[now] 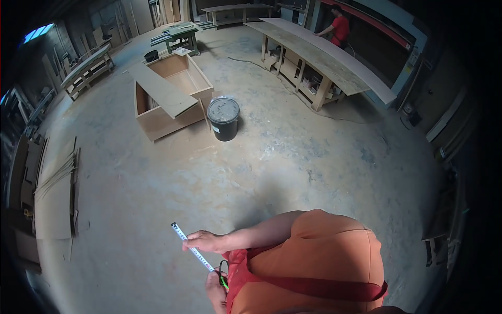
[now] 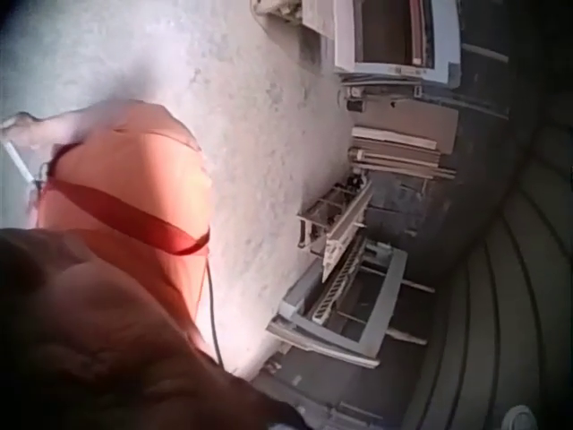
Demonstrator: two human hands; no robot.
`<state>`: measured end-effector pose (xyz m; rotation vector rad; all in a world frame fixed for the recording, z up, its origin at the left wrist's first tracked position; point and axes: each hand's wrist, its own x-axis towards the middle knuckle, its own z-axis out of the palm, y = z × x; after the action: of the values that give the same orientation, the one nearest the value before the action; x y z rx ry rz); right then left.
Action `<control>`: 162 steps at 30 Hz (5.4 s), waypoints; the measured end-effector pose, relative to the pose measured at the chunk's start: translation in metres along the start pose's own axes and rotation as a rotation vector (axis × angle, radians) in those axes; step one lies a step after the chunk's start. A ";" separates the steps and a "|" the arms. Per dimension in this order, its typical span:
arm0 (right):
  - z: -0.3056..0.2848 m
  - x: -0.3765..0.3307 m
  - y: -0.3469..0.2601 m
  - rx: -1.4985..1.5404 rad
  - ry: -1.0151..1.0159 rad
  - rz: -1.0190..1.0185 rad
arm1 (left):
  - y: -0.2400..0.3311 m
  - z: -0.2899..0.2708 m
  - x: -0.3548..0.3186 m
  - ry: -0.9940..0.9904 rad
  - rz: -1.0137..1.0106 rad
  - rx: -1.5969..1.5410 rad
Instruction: Measuring a large piece of plywood with a tape measure and preparing it for cutting in a workshop.
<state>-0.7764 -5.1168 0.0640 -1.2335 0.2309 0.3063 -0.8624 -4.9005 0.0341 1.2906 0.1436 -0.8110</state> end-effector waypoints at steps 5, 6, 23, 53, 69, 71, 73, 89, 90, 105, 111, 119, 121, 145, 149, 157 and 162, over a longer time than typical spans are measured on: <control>0.087 0.110 0.049 0.397 -0.013 0.086 | -0.011 -0.170 0.006 0.094 -0.111 0.056; 0.117 0.137 0.062 0.428 -0.065 0.159 | -0.016 -0.210 0.004 0.168 -0.084 0.020; 0.773 0.576 0.132 0.171 -0.751 0.889 | 0.016 -0.693 -0.166 1.182 -0.290 -0.579; 1.593 1.206 0.123 -0.360 -0.844 0.719 | 0.626 -1.712 -0.080 0.711 -0.098 0.029; 2.067 1.453 0.202 -0.392 -0.781 0.692 | 0.807 -2.266 -0.072 0.605 0.250 0.058; 2.130 1.477 0.192 -0.428 -0.768 0.634 | 0.846 -2.331 -0.084 0.558 0.259 0.078; 2.190 1.496 0.191 -0.479 -0.765 0.539 | 0.878 -2.390 -0.100 0.490 0.249 0.120; 2.739 1.746 0.318 -0.566 -1.069 0.528 | 0.996 -2.892 -0.208 0.922 0.067 -0.145; 2.780 1.751 0.320 -0.574 -1.096 0.538 | 1.005 -2.916 -0.224 0.948 0.065 -0.162; 3.237 1.875 0.466 -0.938 -1.119 0.471 | 1.041 -3.353 -0.346 1.208 0.221 -0.199; 3.421 1.926 0.467 -0.846 -1.010 0.425 | 1.110 -3.562 -0.439 1.018 0.262 -0.123; 3.626 2.000 0.552 -0.767 -0.834 0.530 | 1.117 -3.787 -0.489 1.012 0.212 -0.159; 3.691 2.022 0.583 -0.767 -0.851 0.609 | 1.120 -3.852 -0.515 1.083 0.203 -0.188; 4.358 2.058 0.835 -0.832 -1.144 1.141 | 1.008 -4.351 -0.829 1.373 0.925 -1.863; 4.480 2.065 0.858 -0.633 -1.049 1.003 | 1.000 -4.434 -0.933 1.646 0.679 -1.545; 4.631 2.051 0.961 -0.568 -0.954 1.129 | 0.953 -4.487 -1.100 2.231 -0.389 -0.819; 4.728 1.998 1.060 -0.723 -1.019 1.359 | 0.867 -4.454 -1.149 2.465 -0.880 -1.023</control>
<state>0.7577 -0.1064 -0.0530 -1.2701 0.0172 2.2725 0.3246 -0.3738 -0.0537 0.3858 2.7061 0.7022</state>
